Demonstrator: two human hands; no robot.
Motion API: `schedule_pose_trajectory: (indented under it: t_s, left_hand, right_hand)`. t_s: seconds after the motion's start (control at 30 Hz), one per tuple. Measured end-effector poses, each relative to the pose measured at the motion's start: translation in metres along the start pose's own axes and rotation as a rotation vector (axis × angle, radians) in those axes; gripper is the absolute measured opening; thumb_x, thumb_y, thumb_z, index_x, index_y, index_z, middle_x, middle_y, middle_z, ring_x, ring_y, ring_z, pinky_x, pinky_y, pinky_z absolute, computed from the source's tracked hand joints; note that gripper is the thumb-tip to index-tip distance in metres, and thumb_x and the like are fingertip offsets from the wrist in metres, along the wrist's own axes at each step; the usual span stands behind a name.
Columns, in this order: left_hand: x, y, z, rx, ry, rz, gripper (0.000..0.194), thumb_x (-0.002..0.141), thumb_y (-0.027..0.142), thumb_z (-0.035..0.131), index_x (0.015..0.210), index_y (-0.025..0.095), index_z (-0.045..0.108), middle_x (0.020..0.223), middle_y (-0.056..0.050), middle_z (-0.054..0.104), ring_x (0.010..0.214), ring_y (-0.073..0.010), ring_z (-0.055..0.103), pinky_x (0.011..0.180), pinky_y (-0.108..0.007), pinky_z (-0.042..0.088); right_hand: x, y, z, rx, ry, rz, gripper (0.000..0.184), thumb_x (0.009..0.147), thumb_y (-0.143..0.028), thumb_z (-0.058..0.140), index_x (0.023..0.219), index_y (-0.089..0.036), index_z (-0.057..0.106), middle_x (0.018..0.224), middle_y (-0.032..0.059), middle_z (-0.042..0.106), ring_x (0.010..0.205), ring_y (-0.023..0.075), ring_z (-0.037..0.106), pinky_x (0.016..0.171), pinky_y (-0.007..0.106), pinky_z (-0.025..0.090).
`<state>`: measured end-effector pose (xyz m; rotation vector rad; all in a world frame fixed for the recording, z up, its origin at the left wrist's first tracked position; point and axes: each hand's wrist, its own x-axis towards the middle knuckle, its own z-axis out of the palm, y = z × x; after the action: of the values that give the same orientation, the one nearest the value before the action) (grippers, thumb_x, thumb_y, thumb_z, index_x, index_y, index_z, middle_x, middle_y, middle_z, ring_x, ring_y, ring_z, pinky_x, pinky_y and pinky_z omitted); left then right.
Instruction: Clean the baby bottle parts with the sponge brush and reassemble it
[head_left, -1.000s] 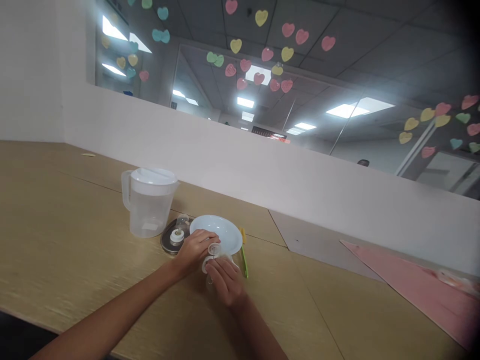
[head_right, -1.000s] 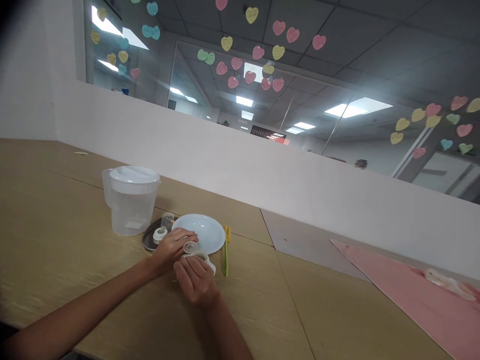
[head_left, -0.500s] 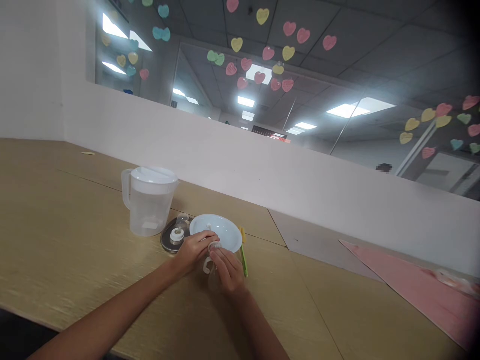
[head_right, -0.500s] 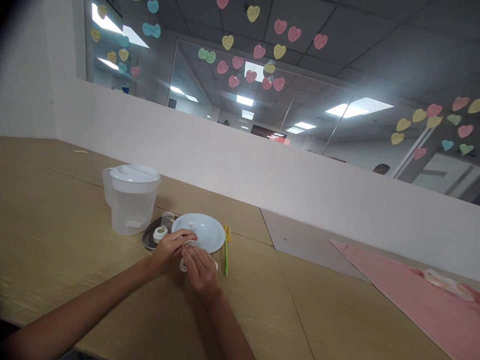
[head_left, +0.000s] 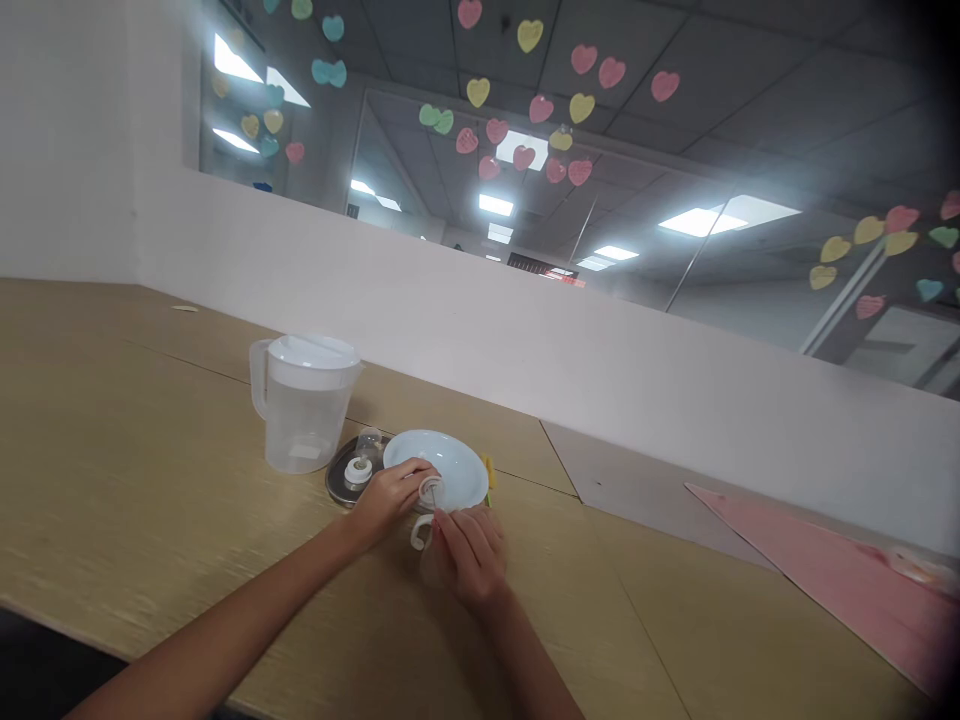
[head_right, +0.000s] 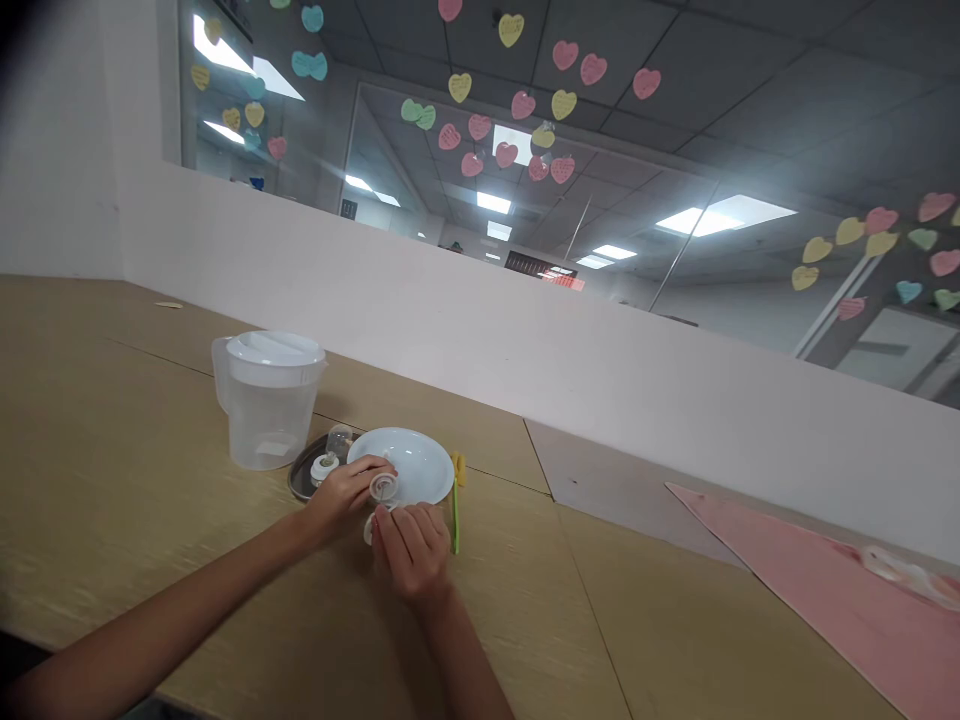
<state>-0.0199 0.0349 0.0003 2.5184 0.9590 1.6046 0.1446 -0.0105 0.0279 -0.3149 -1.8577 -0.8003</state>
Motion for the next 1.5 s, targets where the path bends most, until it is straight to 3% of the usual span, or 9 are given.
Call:
schedule_pose_trajectory:
  t_s: [0.13,0.4,0.77,1.5]
  left_hand:
    - [-0.001,0.007,-0.001,0.019,0.013,0.026,0.023,0.094,0.024,0.04,0.097,0.017,0.061,0.096,-0.006,0.063,0.086,-0.0124,0.06,0.078,-0.024,0.05]
    - [-0.001,0.016,0.001,0.078,0.045,0.172,0.025,0.094,0.023,0.04,0.104,0.015,0.062,0.096,-0.009,0.064,0.088,-0.0146,0.062,0.078,-0.025,0.051]
    - [0.001,-0.005,0.001,-0.081,0.04,-0.033,0.028,0.094,0.021,0.037,0.101,0.017,0.063,0.101,-0.008,0.063,0.096,-0.0143,0.059,0.086,-0.027,0.049]
    - [0.005,-0.017,0.0,-0.06,-0.129,-0.167,0.029,0.093,0.028,0.039,0.102,0.02,0.066,0.105,-0.006,0.064,0.096,-0.0168,0.06,0.084,-0.028,0.048]
  right_hand:
    - [-0.002,-0.002,0.006,-0.053,0.043,0.012,0.01,0.079,-0.008,0.06,0.088,-0.013,0.059,0.063,0.0012,0.06,0.059,0.0115,0.053,0.057,0.027,0.039]
    - [-0.002,0.007,0.007,-0.131,-0.017,0.027,0.007,0.08,-0.012,0.059,0.087,-0.015,0.059,0.061,-0.0004,0.059,0.056,0.0113,0.049,0.058,0.029,0.035]
    - [0.01,-0.01,-0.005,-0.048,0.052,0.074,0.008,0.08,-0.01,0.057,0.086,-0.015,0.058,0.059,-0.0012,0.056,0.058,0.0113,0.05,0.062,0.028,0.04]
    - [0.013,-0.002,-0.019,-0.052,0.112,0.056,0.005,0.084,-0.013,0.051,0.084,-0.016,0.054,0.059,-0.0012,0.051,0.057,0.0117,0.046,0.055,0.027,0.036]
